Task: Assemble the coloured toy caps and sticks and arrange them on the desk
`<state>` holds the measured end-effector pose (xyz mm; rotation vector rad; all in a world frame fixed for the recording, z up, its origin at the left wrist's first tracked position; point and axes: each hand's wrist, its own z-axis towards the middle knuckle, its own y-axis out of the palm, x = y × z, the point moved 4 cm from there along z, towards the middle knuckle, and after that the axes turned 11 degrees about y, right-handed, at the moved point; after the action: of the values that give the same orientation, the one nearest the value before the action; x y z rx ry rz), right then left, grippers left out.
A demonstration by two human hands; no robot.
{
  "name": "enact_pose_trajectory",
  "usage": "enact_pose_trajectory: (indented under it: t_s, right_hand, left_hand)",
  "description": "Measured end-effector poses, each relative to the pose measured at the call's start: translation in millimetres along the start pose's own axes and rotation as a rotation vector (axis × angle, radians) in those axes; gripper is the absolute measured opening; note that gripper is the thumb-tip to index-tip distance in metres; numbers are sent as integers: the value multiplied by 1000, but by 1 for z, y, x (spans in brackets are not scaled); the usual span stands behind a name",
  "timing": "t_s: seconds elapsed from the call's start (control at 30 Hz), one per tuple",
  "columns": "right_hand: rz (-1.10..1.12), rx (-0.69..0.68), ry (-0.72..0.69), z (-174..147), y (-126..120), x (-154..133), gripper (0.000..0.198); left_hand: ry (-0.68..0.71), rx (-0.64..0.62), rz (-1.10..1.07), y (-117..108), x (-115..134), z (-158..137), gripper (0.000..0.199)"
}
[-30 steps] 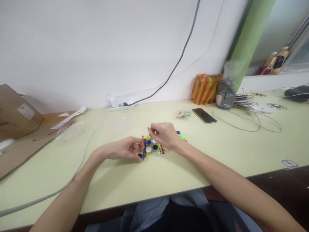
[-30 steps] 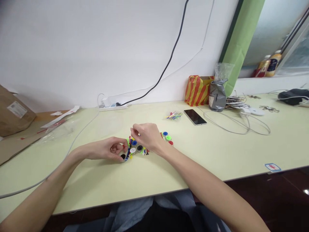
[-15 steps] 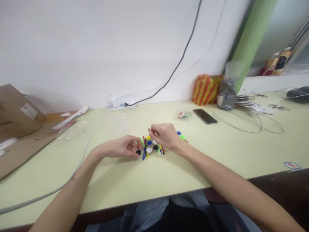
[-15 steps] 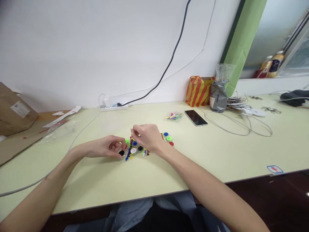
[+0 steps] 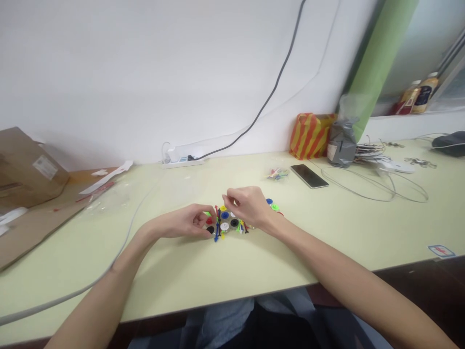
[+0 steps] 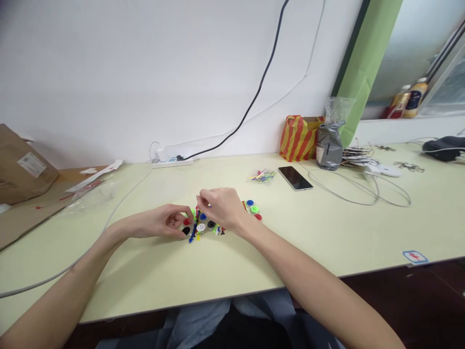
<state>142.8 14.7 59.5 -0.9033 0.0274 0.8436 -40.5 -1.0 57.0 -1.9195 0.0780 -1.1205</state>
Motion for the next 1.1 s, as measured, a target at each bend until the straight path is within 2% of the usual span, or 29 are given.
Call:
enact_pose_trajectory:
  t_s: [0.27,0.4,1.1]
  right_hand:
    - [-20,-9,-4,0,2,-1,34]
    - [-18,-18,-3,0,1,0,34]
    - [-25,-70,-4,0,0,-4,32]
  left_hand:
    - [46,-25,42,0,2,1,18]
    - [16,-23,29,0,1,1,22]
    - [35,-16,-6,2,-1,2,27]
